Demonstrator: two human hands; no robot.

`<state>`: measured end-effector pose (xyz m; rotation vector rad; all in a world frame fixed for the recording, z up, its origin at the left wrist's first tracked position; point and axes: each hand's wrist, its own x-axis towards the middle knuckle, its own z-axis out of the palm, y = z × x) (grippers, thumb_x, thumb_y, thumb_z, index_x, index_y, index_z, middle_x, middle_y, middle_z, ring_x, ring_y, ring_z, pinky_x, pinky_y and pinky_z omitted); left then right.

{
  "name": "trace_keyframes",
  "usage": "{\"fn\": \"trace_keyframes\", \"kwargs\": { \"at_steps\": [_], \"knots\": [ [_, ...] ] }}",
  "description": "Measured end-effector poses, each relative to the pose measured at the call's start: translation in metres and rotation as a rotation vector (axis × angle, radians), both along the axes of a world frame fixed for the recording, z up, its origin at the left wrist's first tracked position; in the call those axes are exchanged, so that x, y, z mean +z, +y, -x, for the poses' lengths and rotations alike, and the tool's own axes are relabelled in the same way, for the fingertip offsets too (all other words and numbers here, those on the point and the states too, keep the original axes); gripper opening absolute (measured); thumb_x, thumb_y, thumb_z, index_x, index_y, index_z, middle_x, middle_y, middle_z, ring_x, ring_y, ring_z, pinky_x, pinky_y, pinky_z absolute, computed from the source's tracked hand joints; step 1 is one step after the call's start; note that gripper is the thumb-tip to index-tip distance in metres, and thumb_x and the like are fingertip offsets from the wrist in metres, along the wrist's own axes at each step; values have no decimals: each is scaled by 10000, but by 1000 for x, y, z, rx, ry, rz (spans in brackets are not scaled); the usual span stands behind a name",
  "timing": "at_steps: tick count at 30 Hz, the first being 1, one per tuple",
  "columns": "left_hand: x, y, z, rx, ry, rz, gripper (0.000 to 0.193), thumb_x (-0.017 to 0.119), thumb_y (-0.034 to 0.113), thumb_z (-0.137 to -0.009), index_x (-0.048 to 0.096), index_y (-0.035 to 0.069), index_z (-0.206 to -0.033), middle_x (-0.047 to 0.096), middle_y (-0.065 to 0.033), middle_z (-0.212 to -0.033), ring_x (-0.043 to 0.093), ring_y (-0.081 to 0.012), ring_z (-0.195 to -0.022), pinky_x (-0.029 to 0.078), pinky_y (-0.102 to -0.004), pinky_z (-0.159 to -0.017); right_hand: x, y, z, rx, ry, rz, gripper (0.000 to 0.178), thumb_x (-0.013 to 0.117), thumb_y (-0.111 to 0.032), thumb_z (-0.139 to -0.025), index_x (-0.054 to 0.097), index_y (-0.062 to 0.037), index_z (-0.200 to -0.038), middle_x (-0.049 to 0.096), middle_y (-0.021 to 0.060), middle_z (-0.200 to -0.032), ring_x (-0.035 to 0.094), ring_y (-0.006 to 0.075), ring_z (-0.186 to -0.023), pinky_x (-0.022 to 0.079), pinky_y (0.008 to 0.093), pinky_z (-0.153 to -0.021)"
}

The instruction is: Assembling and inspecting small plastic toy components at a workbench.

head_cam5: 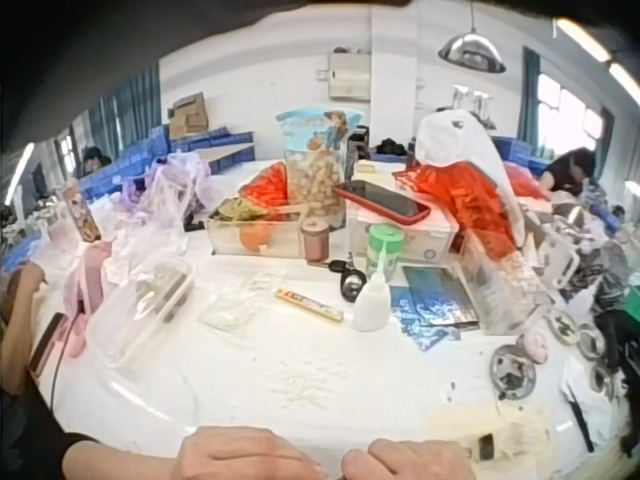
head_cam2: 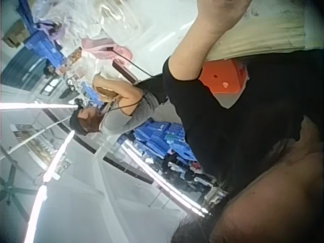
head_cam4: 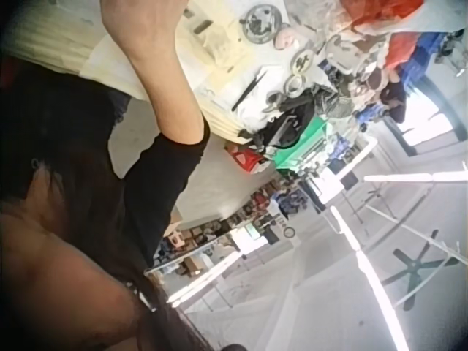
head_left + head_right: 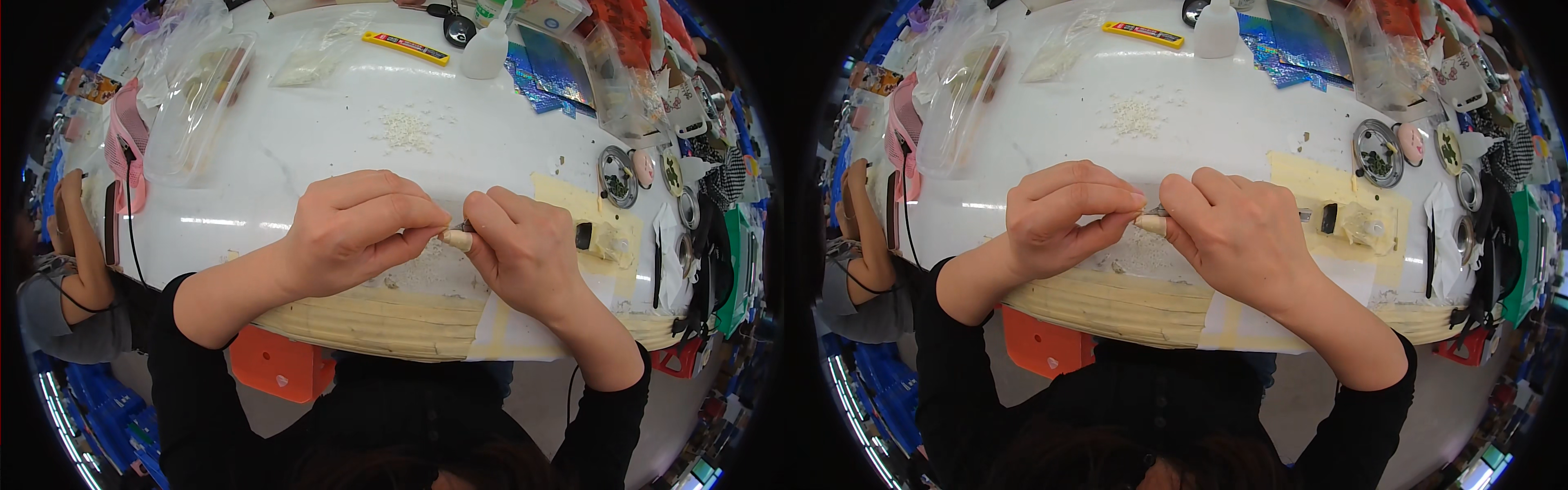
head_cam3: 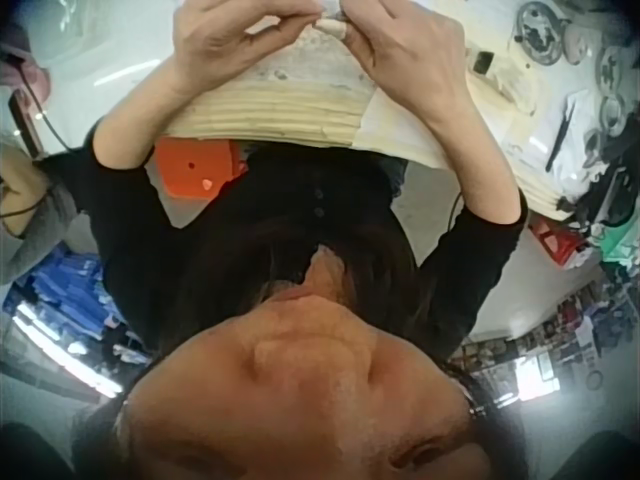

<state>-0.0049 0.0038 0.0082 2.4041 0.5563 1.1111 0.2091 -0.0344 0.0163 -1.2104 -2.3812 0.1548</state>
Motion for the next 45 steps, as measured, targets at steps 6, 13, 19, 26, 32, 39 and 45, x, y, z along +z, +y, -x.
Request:
{"fn": "trace_keyframes", "kwargs": {
  "at_steps": [6, 13, 19, 26, 32, 39, 45],
  "knots": [
    [0, 0, 0, 10, -5, 14, 236, 739, -92, -696, 686, 10, -902, 691, -93, -821, 676, -194, -718, 541, -265, -579, -1, 2, -1, -1, 5, -40, 247, 713, -224, -796, 500, -100, -807, 477, 26, -653, 558, 196, -545, 415, 327, -446],
    [0, 0, 0, 6, -1, -10, 242, 743, -90, -691, 687, 10, -903, 691, -94, -823, 675, -194, -714, 538, -261, -573, 0, 2, 0, -24, 12, -8, 264, 711, -228, -798, 485, -91, -798, 492, 38, -670, 566, 210, -553, 431, 335, -454],
    [0, 1, 0, 1, 2, -29, 250, 746, -89, -687, 688, 9, -909, 689, -95, -822, 668, -194, -700, 530, -259, -557, -1, 2, 1, -26, 2, 4, 265, 714, -226, -795, 490, -87, -805, 501, 39, -673, 579, 216, -565, 440, 339, -462],
    [0, 1, 0, -5, 12, -44, 254, 746, -92, -686, 687, 9, -912, 686, -96, -815, 665, -194, -691, 526, -259, -551, 1, 1, -1, -17, -20, 40, 255, 714, -240, -811, 506, -92, -806, 502, 34, -664, 582, 214, -566, 430, 340, -454],
    [1, 2, 0, -6, 11, -59, 253, 748, -94, -682, 681, 6, -906, 683, -98, -807, 667, -204, -688, 523, -257, -554, 1, 1, -1, 9, -22, 20, 264, 717, -252, -811, 504, -97, -799, 497, 31, -650, 577, 207, -557, 416, 340, -442],
    [1, -1, 2, -24, -121, 715, 83, 678, -34, -838, 654, -18, -916, 678, -84, -865, 665, -130, -772, 551, -238, -666, -2, 6, -5, 12, 247, 37, 199, 737, -133, -748, 573, -90, -850, 527, 17, -679, 554, 178, -535, 418, 307, -439],
    [2, 2, 2, -106, -242, 1181, 88, 641, 47, -913, 619, -29, -955, 672, -79, -877, 662, -112, -791, 559, -236, -688, 1, 7, -4, 114, 333, -47, 314, 693, 10, -665, 675, -84, -963, 584, 20, -749, 580, 157, -557, 444, 275, -455]
  ]
}}
